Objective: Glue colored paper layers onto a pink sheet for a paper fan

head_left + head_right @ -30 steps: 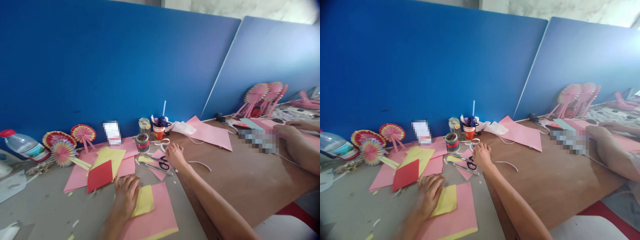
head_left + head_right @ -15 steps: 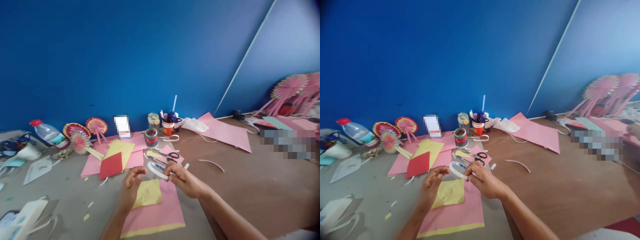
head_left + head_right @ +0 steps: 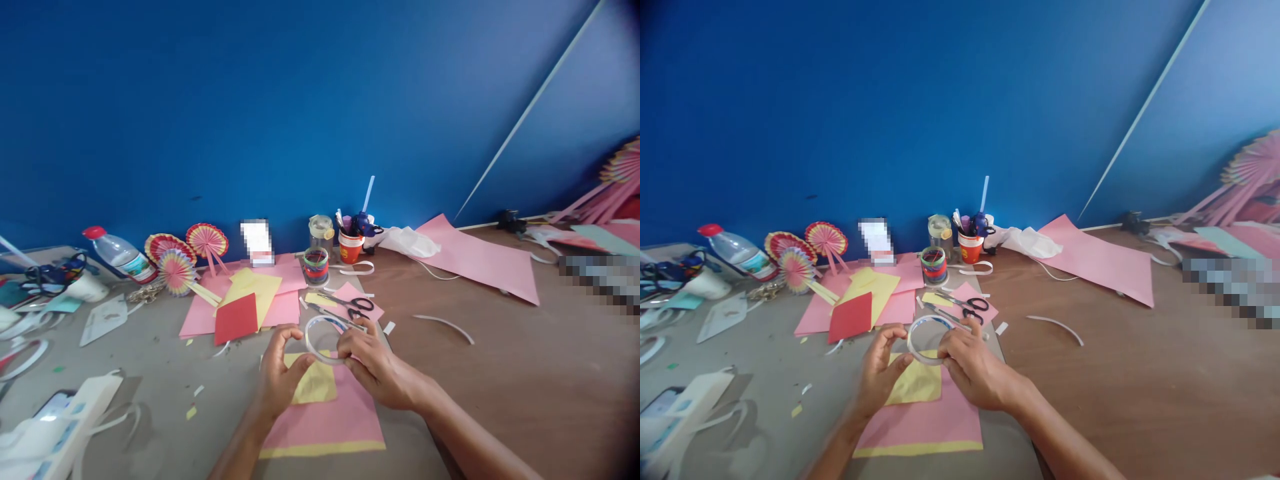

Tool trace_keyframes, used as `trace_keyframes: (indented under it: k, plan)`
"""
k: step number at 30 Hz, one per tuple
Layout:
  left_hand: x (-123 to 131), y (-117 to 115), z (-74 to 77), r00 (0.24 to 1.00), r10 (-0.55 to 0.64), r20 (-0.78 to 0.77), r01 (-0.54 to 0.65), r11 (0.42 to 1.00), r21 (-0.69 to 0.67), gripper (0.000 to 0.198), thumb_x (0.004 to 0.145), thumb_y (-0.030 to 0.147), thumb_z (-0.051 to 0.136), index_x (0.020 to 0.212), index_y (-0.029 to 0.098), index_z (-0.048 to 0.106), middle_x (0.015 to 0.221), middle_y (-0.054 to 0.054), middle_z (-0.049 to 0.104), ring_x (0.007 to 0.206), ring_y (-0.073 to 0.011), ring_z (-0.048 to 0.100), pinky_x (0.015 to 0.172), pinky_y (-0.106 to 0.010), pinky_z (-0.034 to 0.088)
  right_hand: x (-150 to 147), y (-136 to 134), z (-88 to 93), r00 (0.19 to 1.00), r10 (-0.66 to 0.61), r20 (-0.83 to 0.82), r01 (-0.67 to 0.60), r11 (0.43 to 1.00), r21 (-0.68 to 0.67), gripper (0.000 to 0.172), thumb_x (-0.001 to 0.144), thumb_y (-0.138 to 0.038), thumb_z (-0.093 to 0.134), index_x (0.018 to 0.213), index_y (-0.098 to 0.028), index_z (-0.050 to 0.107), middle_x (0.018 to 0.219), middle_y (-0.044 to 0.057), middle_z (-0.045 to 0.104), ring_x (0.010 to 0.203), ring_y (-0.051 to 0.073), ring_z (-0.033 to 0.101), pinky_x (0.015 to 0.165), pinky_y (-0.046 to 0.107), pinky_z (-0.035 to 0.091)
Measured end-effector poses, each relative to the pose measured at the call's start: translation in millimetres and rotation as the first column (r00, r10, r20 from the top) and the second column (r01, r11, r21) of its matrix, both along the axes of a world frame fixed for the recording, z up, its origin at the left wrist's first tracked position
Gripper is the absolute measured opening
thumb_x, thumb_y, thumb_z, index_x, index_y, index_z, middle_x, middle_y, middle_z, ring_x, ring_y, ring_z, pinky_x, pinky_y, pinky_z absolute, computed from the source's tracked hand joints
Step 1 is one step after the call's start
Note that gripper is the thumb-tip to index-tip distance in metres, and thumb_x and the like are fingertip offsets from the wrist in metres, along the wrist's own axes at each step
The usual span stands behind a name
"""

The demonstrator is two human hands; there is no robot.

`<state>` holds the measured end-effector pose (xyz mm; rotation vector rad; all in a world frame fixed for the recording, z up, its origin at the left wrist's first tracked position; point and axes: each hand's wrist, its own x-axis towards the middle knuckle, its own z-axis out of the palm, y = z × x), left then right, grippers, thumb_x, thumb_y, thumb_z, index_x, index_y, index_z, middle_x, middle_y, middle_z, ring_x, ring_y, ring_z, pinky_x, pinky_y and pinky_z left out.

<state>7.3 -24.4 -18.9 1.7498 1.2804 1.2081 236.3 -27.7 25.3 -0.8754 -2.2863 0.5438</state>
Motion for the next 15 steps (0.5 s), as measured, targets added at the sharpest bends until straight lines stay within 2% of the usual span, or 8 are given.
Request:
trace_keyframes:
  k: [3,6,8,9,12,14,15]
  plan:
    - [-1,-2,9.7,0.999,-0.011,-0.040,0.012,0.999,0.029,0.034,0.086,0.049,0.053,0.103,0.019,0.052,0.104,-0.009,0.057,0.104,-0.0221,0.055,0.091,-0.034,0.044,3,5,-7.9,0.992,-0.124,-0.038,0.125,0.992,0.031,0.015,0.088,-0.009,0.035,0.089,-0.021,0.045,0.082,0.001,0.058,0.078,0.015,0.055,0.096,0.041,0.030]
    - [8,-13,27.6,0.959,-0.155,-0.237,0.149,0.988,-0.041,0.031,0.087,0.049,0.053,0.098,0.020,0.054,0.102,-0.008,0.057,0.099,-0.0222,0.055,0.086,-0.034,0.046,8,13,-17.5,0.951,-0.294,-0.100,0.301,0.951,0.070,0.014,0.088,-0.010,0.036,0.090,-0.021,0.045,0.080,0.000,0.057,0.075,0.015,0.054,0.094,0.041,0.029]
    - [21,-25,36.9,0.832,-0.290,-0.473,0.259,0.957,-0.131,0.034,0.080,0.048,0.063,0.098,0.020,0.056,0.104,-0.008,0.058,0.097,-0.0238,0.055,0.085,-0.037,0.046,11,16,-21.6,0.920,-0.367,-0.137,0.380,0.922,0.080,0.014,0.088,-0.010,0.036,0.089,-0.021,0.045,0.079,-0.001,0.057,0.074,0.015,0.053,0.093,0.041,0.029]
    - [29,-31,39.0,0.750,-0.290,-0.595,0.251,0.956,-0.150,0.039,0.074,0.047,0.070,0.098,0.019,0.058,0.102,-0.008,0.059,0.095,-0.0256,0.055,0.084,-0.040,0.046,12,17,-22.7,0.907,-0.394,-0.151,0.409,0.909,0.083,0.014,0.088,-0.010,0.037,0.089,-0.021,0.045,0.079,-0.001,0.056,0.074,0.015,0.053,0.093,0.041,0.029]
    - [49,-43,35.3,0.492,-0.194,-0.849,0.134,0.980,-0.146,0.037,0.069,0.037,0.076,0.096,0.017,0.061,0.098,-0.009,0.061,0.090,-0.0289,0.057,0.080,-0.044,0.046,14,17,-23.4,0.879,-0.445,-0.169,0.463,0.882,0.087,0.014,0.087,-0.009,0.038,0.088,-0.021,0.046,0.080,-0.001,0.057,0.075,0.015,0.054,0.093,0.041,0.027]
    - [54,-46,28.4,0.397,-0.133,-0.908,0.102,0.990,-0.100,0.026,0.073,0.026,0.073,0.094,0.015,0.062,0.095,-0.010,0.062,0.087,-0.0289,0.058,0.076,-0.043,0.047,13,15,-23.1,0.876,-0.450,-0.173,0.470,0.878,0.093,0.015,0.086,-0.009,0.038,0.088,-0.021,0.046,0.080,0.000,0.058,0.074,0.015,0.055,0.093,0.041,0.027]
    - [54,-46,25.2,0.377,-0.094,-0.921,0.092,0.994,-0.064,0.018,0.075,0.019,0.068,0.092,0.015,0.062,0.093,-0.009,0.062,0.086,-0.0280,0.059,0.075,-0.042,0.047,13,15,-23.0,0.877,-0.447,-0.176,0.467,0.879,0.096,0.015,0.086,-0.009,0.038,0.088,-0.020,0.047,0.080,0.000,0.058,0.074,0.015,0.055,0.093,0.040,0.027]
